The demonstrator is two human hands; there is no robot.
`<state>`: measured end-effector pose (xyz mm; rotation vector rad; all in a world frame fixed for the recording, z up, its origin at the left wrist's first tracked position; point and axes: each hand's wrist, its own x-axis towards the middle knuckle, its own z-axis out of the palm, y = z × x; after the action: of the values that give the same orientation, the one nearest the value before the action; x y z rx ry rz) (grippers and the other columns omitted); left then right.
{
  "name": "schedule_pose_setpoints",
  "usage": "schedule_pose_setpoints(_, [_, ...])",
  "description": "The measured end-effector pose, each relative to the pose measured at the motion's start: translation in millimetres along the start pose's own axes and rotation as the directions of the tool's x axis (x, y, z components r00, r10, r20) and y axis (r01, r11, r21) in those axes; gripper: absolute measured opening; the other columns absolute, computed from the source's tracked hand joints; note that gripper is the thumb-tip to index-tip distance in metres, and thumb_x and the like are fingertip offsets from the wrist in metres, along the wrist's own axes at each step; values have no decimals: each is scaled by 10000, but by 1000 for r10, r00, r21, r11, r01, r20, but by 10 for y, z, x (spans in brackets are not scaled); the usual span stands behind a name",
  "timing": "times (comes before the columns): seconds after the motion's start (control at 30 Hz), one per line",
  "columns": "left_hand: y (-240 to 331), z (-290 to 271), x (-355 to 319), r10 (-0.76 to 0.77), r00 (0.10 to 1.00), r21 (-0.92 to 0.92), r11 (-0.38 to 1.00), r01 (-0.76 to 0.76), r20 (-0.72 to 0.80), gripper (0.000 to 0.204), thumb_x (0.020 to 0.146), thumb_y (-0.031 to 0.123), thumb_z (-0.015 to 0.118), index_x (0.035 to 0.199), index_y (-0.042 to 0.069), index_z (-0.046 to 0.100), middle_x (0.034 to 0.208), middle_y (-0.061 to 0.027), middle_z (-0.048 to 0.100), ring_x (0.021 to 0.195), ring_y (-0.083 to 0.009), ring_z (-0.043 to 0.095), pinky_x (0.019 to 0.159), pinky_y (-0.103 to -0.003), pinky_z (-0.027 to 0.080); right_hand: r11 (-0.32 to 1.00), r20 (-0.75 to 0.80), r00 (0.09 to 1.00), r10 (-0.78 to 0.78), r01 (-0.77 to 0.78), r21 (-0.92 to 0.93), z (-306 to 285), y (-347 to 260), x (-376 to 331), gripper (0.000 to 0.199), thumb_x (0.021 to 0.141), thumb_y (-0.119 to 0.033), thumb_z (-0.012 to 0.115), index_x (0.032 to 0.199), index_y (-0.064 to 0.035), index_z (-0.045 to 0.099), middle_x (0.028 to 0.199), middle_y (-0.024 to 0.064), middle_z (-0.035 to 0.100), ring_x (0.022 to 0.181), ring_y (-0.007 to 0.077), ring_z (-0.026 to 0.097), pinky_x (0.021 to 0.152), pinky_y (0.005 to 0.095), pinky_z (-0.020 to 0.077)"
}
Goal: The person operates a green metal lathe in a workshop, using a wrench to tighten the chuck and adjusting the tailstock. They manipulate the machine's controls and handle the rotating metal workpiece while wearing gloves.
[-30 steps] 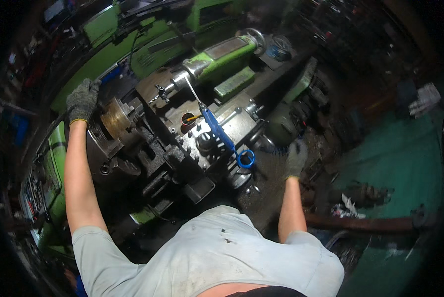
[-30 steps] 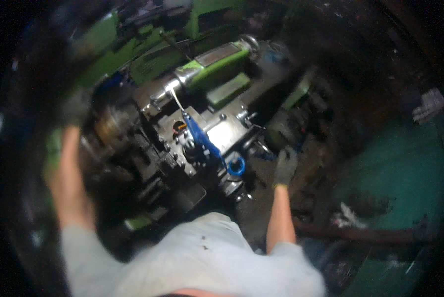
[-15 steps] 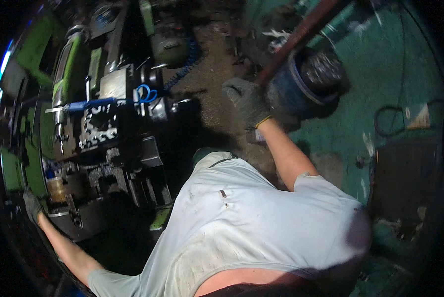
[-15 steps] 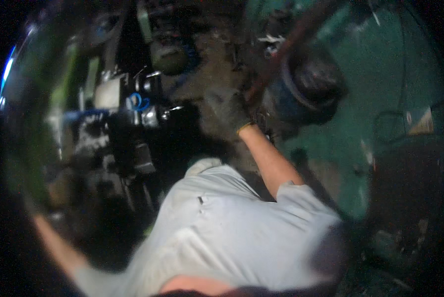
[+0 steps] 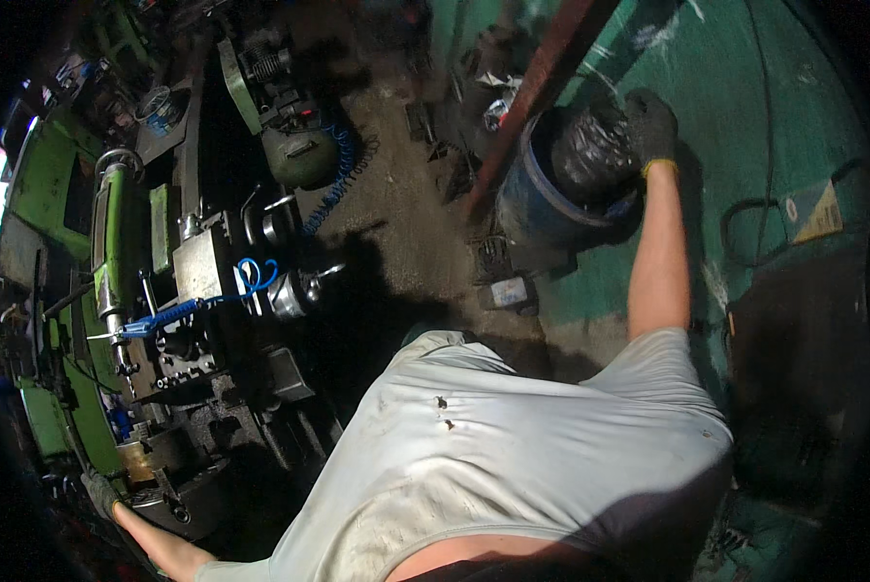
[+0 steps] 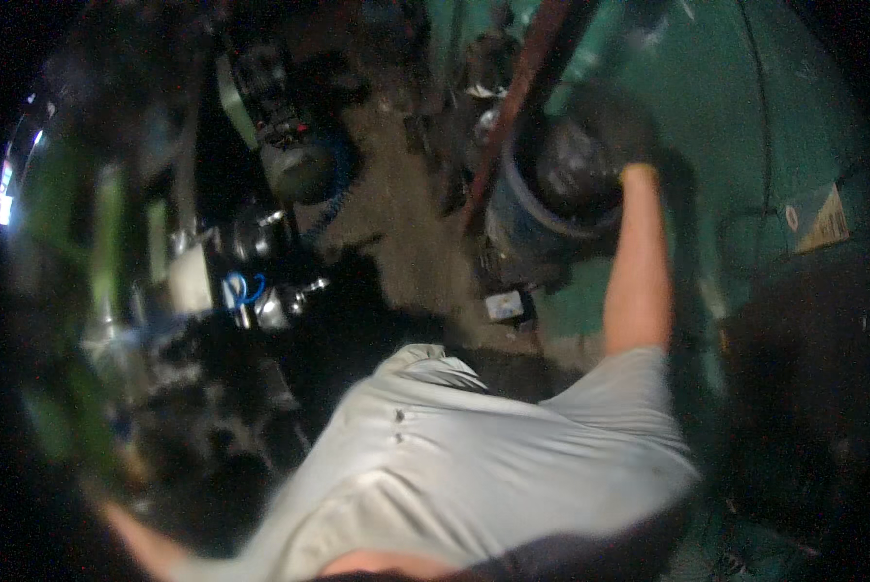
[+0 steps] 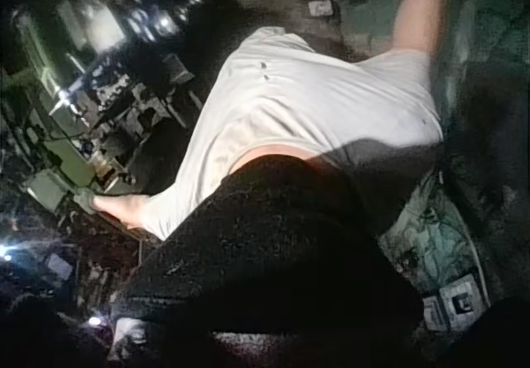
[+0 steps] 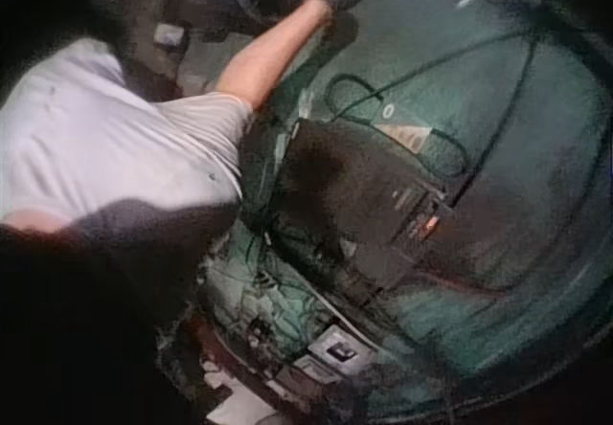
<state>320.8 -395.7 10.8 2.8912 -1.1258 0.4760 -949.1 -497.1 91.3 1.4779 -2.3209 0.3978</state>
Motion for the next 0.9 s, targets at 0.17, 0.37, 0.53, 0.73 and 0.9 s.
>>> schedule_pose_setpoints(0.17, [-286, -80, -120, 315, 914, 417, 889, -189, -257, 494, 1056, 459, 479, 1334, 95, 662, 1359, -198, 658, 1251, -383, 613, 1065, -456, 465, 975, 498, 866, 48, 68, -212, 1444, 1282, 1058, 495, 1033, -418, 479, 1166, -16, 735, 1250, 282, 679, 1134, 440, 666, 1021, 495, 489])
schedule_pose_setpoints(0.37, [-599, -286, -428, 272, 919, 541, 837, -80, -285, 462, 1027, 312, 466, 1411, 94, 604, 1453, -193, 591, 1317, -393, 570, 1081, -481, 455, 970, 606, 795, -12, 156, -186, 2262, 1132, 1423, 474, 1035, -396, 484, 1157, -12, 734, 1239, 268, 681, 1120, 421, 668, 1015, 486, 493])
schedule_pose_setpoints(0.53, [882, -469, -808, -151, 983, 149, 975, 166, -103, 585, 1008, 523, 399, 1450, 168, 539, 1442, -234, 570, 1299, -461, 563, 1057, -567, 453, 965, 557, 828, 57, 97, -244, 2155, 1370, 1360, 456, 1037, -378, 488, 1149, -10, 733, 1230, 258, 682, 1108, 406, 669, 1010, 478, 496])
schedule_pose_setpoints(0.73, [1031, -942, -1145, -239, 966, 189, 948, 255, -102, 561, 1011, 529, 398, 1485, 253, 519, 1471, -162, 578, 1314, -435, 565, 1083, -558, 435, 989, 512, 859, 19, 60, -136, 2389, 1110, 1377, 436, 1039, -357, 493, 1140, -7, 731, 1219, 244, 683, 1094, 387, 670, 1003, 468, 501])
schedule_pose_setpoints(0.9, [374, -634, -979, -122, 977, 282, 944, 169, -176, 496, 1014, 483, 415, 1363, 190, 613, 1416, -148, 626, 1308, -417, 575, 1046, -610, 436, 999, 470, 882, -36, 49, -16, 2428, 858, 1337, 418, 1041, -339, 497, 1133, -4, 730, 1210, 234, 685, 1082, 371, 671, 998, 460, 504])
